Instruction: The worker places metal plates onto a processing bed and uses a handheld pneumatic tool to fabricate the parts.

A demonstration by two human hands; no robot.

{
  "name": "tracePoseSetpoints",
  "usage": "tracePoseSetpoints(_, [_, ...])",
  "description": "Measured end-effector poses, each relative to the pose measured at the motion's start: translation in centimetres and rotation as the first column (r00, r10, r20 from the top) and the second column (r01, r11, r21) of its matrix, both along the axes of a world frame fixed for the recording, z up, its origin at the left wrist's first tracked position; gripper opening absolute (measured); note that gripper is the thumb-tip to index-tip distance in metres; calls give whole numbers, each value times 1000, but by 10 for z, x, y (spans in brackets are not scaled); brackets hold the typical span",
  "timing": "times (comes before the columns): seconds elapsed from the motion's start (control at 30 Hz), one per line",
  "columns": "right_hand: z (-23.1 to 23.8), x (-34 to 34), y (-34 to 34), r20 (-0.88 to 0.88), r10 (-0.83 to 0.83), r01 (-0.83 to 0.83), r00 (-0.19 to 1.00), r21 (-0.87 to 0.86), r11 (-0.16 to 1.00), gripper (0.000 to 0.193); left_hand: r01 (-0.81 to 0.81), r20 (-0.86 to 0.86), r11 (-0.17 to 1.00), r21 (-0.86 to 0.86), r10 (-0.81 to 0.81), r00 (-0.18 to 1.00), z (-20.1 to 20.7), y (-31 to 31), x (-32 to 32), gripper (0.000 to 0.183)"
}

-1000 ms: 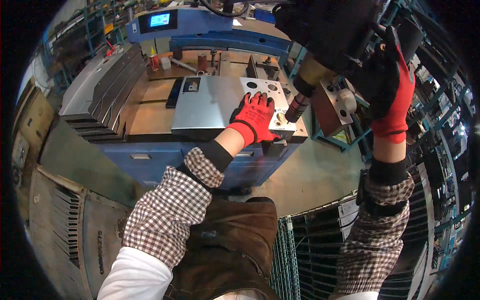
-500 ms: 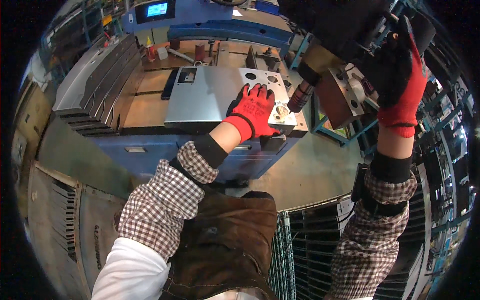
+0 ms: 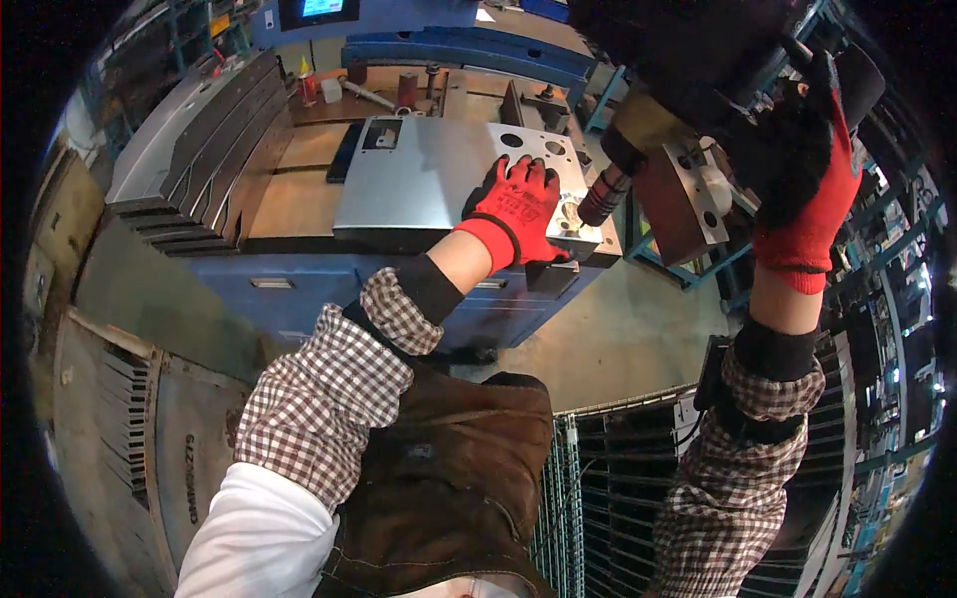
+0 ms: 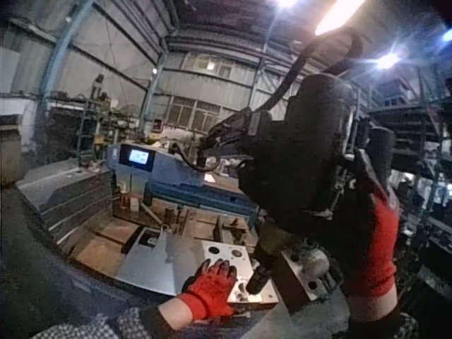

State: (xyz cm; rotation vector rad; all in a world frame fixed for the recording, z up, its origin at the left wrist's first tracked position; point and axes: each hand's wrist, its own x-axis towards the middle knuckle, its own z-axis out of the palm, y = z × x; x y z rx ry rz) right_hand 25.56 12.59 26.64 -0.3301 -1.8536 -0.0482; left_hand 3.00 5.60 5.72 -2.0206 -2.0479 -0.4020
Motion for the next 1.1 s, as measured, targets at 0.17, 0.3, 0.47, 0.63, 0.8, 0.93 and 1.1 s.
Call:
tracePoseSetpoints(0.17, [3, -8, -10, -217, 254, -309, 942, -277, 910, 40, -6, -15, 1000, 10, 6, 1000, -2, 0, 0, 109])
tracePoseSetpoints(0.3, [1, -9, -7, -142, 158, -175, 977, -122, 977, 40, -3, -8, 1000, -13, 3, 1000, 0, 1, -1, 110])
tracePoseSetpoints(0.47, [0, -10, -9, -165, 155, -179, 974, -148, 973, 42, -9, -17, 1000, -15, 9, 1000, -1, 3, 0, 110])
tracePoseSetpoints(0.63, [-1, -14, -16, -243, 225, -289, 943, -270, 918, 44, 5, -22, 1000, 20, -5, 1000, -5, 2, -2, 109])
tracePoseSetpoints(0.8, [-1, -8, 2, -166, 192, -211, 967, -111, 971, 35, 1, 4, 1000, -14, -1, 1000, -1, 0, -1, 109])
tracePoseSetpoints(0.93, [0, -12, -10, -228, 201, -251, 953, -219, 943, 33, 7, 12, 1000, 3, -7, 1000, -2, 0, -1, 109])
tracePoseSetpoints(1.1, [-4, -7, -7, -27, -8, 7, 1000, -29, 1000, 46, -1, 20, 999, -32, 2, 1000, 2, -1, 1, 108])
